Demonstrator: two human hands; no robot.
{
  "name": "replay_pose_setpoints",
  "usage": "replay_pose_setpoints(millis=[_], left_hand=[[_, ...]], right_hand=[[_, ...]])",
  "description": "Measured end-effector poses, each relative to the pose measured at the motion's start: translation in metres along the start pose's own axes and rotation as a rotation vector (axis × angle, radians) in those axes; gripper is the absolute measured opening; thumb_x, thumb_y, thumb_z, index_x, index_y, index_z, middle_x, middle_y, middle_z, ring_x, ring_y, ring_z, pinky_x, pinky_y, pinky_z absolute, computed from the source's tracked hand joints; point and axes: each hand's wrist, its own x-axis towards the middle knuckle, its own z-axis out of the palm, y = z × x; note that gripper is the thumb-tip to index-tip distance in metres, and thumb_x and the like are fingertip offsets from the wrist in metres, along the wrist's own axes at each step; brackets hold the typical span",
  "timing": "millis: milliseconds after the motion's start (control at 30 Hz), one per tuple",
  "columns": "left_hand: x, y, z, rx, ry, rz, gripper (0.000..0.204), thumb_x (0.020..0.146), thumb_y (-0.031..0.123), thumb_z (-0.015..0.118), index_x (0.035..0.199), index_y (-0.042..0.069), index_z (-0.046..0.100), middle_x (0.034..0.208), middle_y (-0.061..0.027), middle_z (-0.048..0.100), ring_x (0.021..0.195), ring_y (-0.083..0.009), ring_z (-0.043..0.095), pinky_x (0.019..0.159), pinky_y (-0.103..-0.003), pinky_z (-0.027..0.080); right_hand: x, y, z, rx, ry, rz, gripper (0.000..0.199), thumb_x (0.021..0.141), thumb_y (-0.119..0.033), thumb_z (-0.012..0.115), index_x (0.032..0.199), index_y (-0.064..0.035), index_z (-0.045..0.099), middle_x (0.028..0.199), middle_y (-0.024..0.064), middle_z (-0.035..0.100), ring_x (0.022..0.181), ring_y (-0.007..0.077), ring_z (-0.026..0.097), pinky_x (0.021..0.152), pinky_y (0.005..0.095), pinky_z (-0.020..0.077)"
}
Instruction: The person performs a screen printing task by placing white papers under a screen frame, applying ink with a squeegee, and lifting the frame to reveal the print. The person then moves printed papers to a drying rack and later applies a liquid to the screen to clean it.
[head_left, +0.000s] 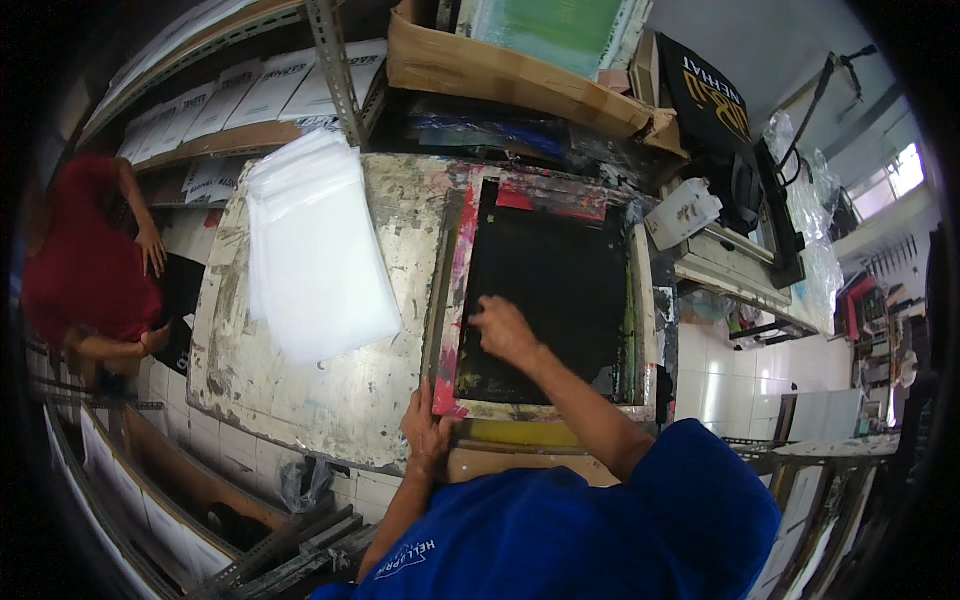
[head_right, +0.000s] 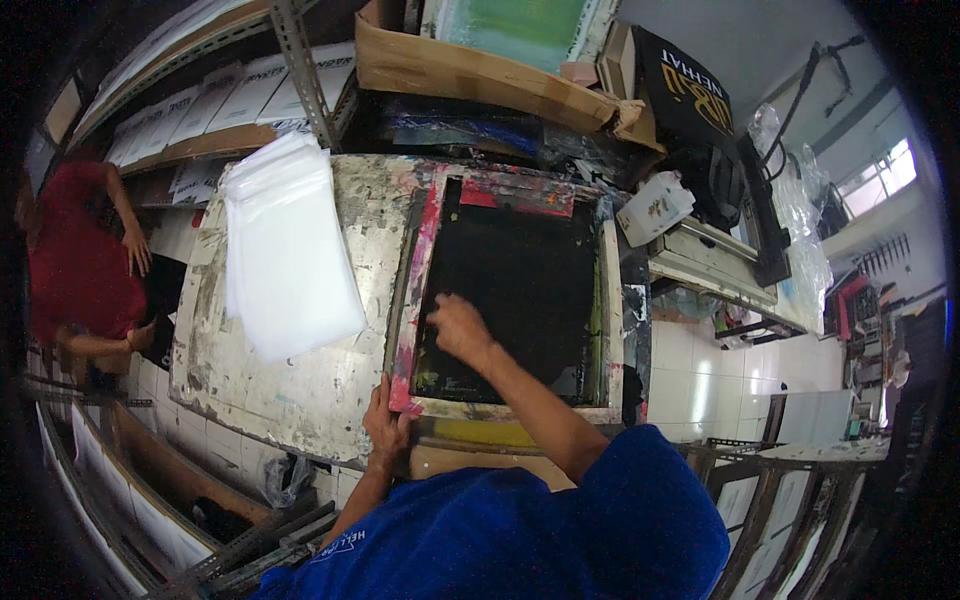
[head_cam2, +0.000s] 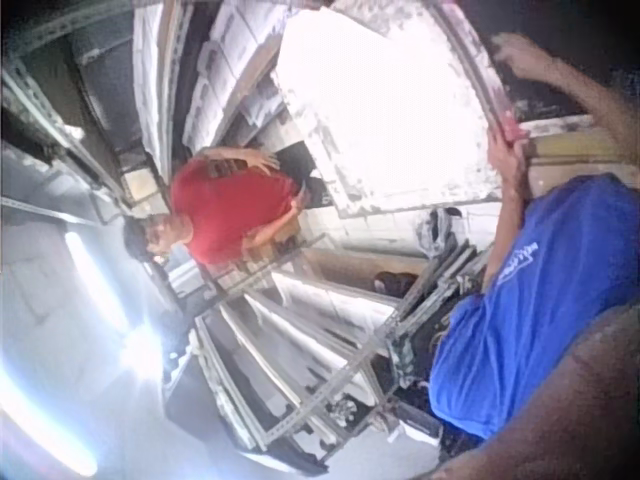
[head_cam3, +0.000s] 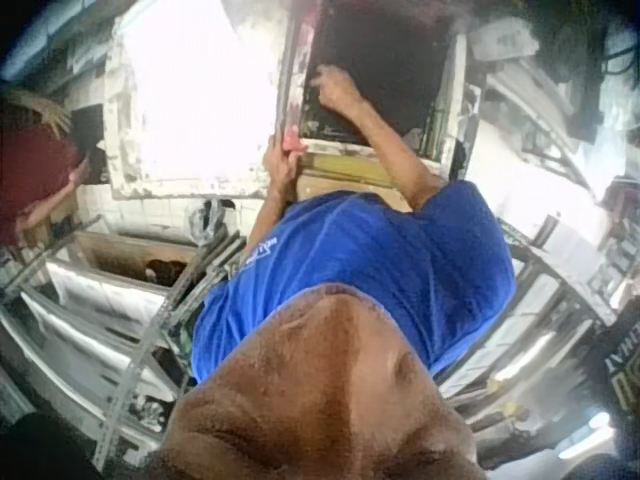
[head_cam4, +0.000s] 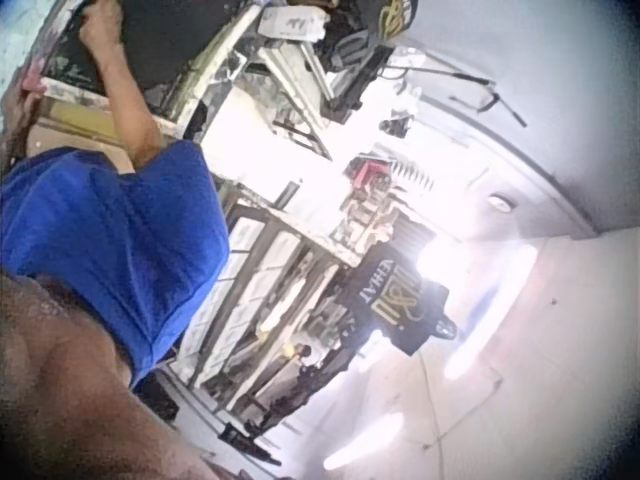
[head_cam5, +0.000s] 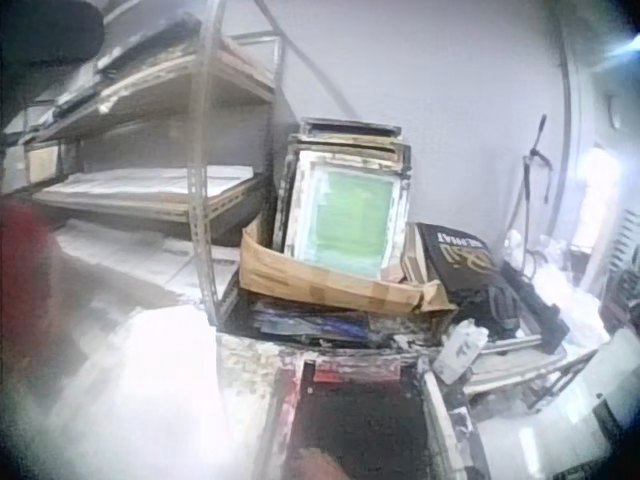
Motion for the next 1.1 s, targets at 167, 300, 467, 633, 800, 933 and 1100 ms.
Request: replay_pose_setpoints(millis=[167,300,467,633,800,933,1100], left_hand=[[0.004,0.006,0.0,-0.011,-0.03,-0.003,0.089,0.087,0.055,0.065,0.15,0.0,0.037,0.109,-0.0229,0.059,0.09,-0.0447,0.062,0.073,-0.048,0.051],[0.004,0.012,-0.003,-0.021,-0.027,-0.021,0.088,0.087,0.051,0.066,0.15,-0.001,0.036,0.107,-0.0227,0.059,0.089,-0.0445,0.061,0.074,-0.049,0.051],[0.005,0.013,-0.004,-0.028,-0.026,-0.02,0.09,0.084,0.049,0.07,0.15,-0.001,0.037,0.106,-0.0225,0.058,0.09,-0.0444,0.061,0.076,-0.048,0.051],[0.004,0.013,-0.003,-0.028,-0.044,-0.094,0.09,0.08,0.043,0.074,0.15,-0.001,0.037,0.112,-0.0241,0.058,0.096,-0.0451,0.061,0.079,-0.047,0.051],[0.001,0.007,-0.003,-0.009,-0.031,-0.065,0.092,0.078,0.044,0.076,0.15,0.001,0.038,0.115,-0.0233,0.059,0.096,-0.0441,0.062,0.079,-0.047,0.051],[0.001,0.002,-0.001,0.023,-0.041,-0.048,0.093,0.083,0.053,0.07,0.152,0.002,0.036,0.112,-0.0223,0.059,0.093,-0.043,0.063,0.075,-0.047,0.051],[0.003,0.006,-0.005,0.033,-0.052,-0.065,0.096,0.079,0.048,0.075,0.153,0.003,0.033,0.111,-0.0218,0.057,0.094,-0.044,0.061,0.076,-0.05,0.05]], right_hand=[[0.038,0.04,0.001,-0.066,0.29,0.105,0.036,0.069,-0.004,0.068,0.104,-0.0069,0.076,0.11,0.0199,0.062,0.104,0.0401,0.06,0.098,0.0489,0.0505],[0.06,0.121,-0.033,-0.211,0.369,0.229,0.033,0.068,-0.007,0.071,0.1,-0.0134,0.078,0.112,0.0177,0.064,0.109,0.0358,0.061,0.094,0.0464,0.0531],[-0.014,0.227,-0.086,-0.24,0.395,0.45,0.033,0.066,-0.003,0.07,0.097,-0.0093,0.078,0.122,0.0268,0.064,0.114,0.0372,0.062,0.102,0.0434,0.0497],[-0.102,0.198,-0.066,-0.334,0.357,0.344,0.032,0.065,-0.003,0.071,0.095,-0.0076,0.078,0.114,0.0243,0.066,0.097,0.0403,0.066,0.088,0.0482,0.0545],[-0.142,0.078,-0.037,-0.063,0.216,0.446,0.037,0.06,-0.004,0.073,0.096,-0.0098,0.079,0.114,0.0267,0.066,0.098,0.0393,0.067,0.087,0.045,0.0563],[-0.094,0.002,0.023,0.127,0.194,-0.002,0.035,0.067,-0.007,0.073,0.101,-0.0087,0.077,0.12,0.025,0.066,0.11,0.0372,0.064,0.102,0.0413,0.0498],[-0.078,0.003,0.02,0.015,0.202,0.0,0.041,0.063,-0.007,0.073,0.104,-0.0121,0.077,0.124,0.0236,0.063,0.111,0.038,0.062,0.098,0.0435,0.0515]])
